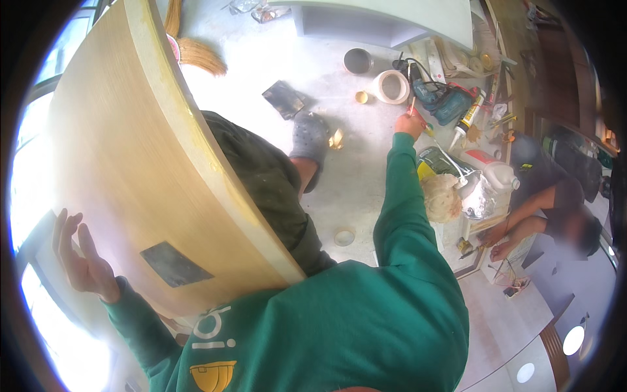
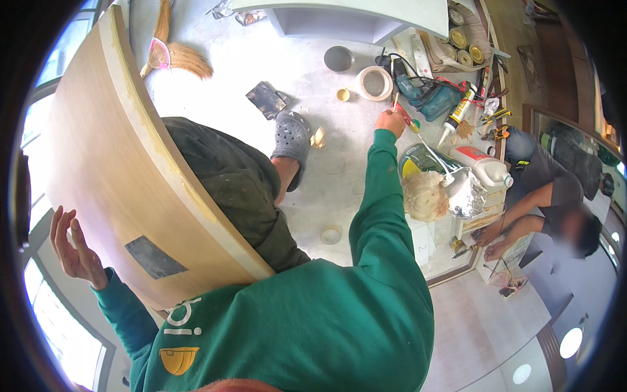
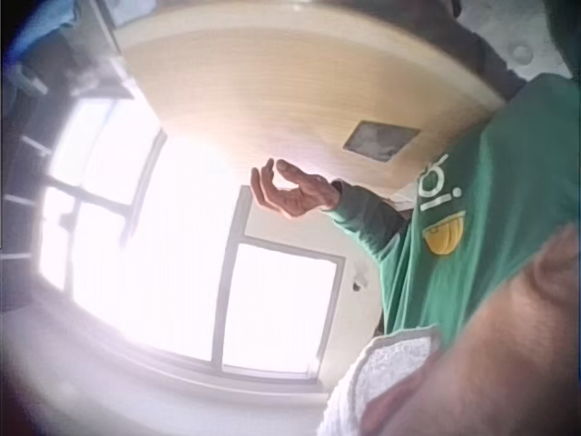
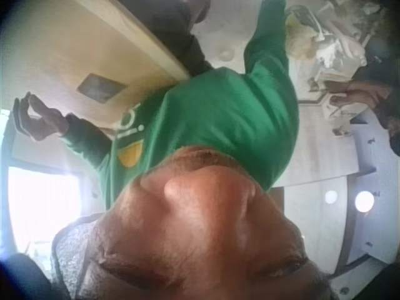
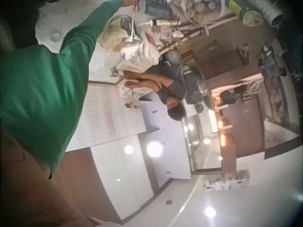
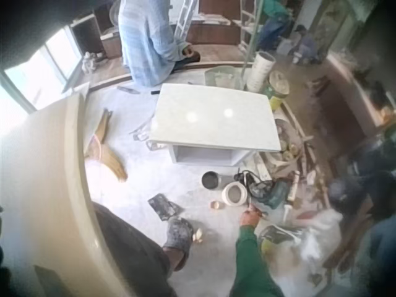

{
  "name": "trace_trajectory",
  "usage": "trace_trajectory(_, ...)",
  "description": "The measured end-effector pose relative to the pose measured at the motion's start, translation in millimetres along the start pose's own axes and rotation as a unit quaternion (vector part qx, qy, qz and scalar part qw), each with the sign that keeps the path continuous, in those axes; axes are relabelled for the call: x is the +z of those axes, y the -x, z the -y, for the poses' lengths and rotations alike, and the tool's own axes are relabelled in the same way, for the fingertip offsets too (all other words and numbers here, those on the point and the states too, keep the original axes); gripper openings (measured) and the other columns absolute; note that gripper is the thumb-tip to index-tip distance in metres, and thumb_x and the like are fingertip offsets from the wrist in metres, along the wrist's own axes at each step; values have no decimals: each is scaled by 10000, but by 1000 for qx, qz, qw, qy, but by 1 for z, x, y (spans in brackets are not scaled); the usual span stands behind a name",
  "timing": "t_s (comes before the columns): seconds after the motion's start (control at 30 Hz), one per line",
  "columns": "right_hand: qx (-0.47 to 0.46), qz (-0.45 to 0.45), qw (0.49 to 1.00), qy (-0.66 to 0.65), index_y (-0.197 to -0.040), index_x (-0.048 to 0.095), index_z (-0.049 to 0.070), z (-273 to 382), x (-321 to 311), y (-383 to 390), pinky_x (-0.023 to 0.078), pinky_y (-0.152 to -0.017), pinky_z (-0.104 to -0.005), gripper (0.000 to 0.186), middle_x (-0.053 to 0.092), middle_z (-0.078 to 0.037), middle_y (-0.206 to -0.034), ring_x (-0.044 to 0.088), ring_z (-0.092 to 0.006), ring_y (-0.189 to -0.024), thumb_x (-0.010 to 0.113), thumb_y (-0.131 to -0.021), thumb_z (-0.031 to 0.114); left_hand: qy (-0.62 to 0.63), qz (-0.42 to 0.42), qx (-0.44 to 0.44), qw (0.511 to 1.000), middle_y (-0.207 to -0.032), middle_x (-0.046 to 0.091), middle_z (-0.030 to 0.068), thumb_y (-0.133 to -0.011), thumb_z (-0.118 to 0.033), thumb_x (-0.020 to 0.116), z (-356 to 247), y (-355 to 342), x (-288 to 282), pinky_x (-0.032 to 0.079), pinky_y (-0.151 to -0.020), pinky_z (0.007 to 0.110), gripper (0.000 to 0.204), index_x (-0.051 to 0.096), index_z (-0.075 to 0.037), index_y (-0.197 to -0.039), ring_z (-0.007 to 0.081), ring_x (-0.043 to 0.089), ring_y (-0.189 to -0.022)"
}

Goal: The person sits on the floor and sands a rectangular wooden board with sandpaper, then applies a liquid finish to the edges using a small brush. The board is rotated and repositioned repeatedly to treat different sides.

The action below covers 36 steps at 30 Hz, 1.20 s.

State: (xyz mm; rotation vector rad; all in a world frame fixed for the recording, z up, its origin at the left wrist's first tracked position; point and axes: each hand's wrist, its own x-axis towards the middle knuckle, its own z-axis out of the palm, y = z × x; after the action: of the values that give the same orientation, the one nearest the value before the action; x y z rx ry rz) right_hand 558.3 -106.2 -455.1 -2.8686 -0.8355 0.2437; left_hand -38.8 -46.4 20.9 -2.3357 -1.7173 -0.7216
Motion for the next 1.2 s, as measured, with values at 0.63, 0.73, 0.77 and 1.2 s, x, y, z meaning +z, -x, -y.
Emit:
trace_trajectory(0.63, -261, 1, 965, -5, -855, 644, 131, 44, -44, 11, 534, -629, -526, 191, 699, -180, -755, 688, -386, -711, 626, -817, 317, -7, 11, -4, 1000, -1114, 685, 185, -838, 107, 664, -12, 2, 14, 539, -843, 369, 214, 663, 60, -1047, 288, 666, -967)
trace_trajectory(0.73, -262, 53, 963, 25, -916, 656, 130, 73, -42, -1, 546, -667, -522, 221, 709, -182, -782, 700, -386, -757, 634, -827, 331, -6, 13, 5, 1000, -1115, 685, 187, -836, 109, 665, -19, -3, 14, 537, -846, 369, 216, 665, 58, -1046, 292, 666, -971)
trace_trajectory(0.77, -254, 70, 964, 39, -941, 660, 130, 80, -41, -5, 551, -683, -520, 235, 713, -184, -794, 704, -386, -776, 636, -831, 337, -6, 12, 4, 1000, -1116, 685, 187, -836, 110, 666, -20, -5, 13, 536, -848, 368, 217, 666, 58, -1046, 295, 666, -974)
trace_trajectory(1.2, -217, 42, 975, 6, -1059, 677, 158, 75, -46, 4, 555, -746, -490, 311, 724, -188, -844, 705, -388, -840, 649, -831, 368, -27, -4, -24, 999, -1121, 686, 188, -865, 90, 644, -12, 8, -4, 532, -838, 361, 178, 666, 79, -1041, 298, 662, -1004)
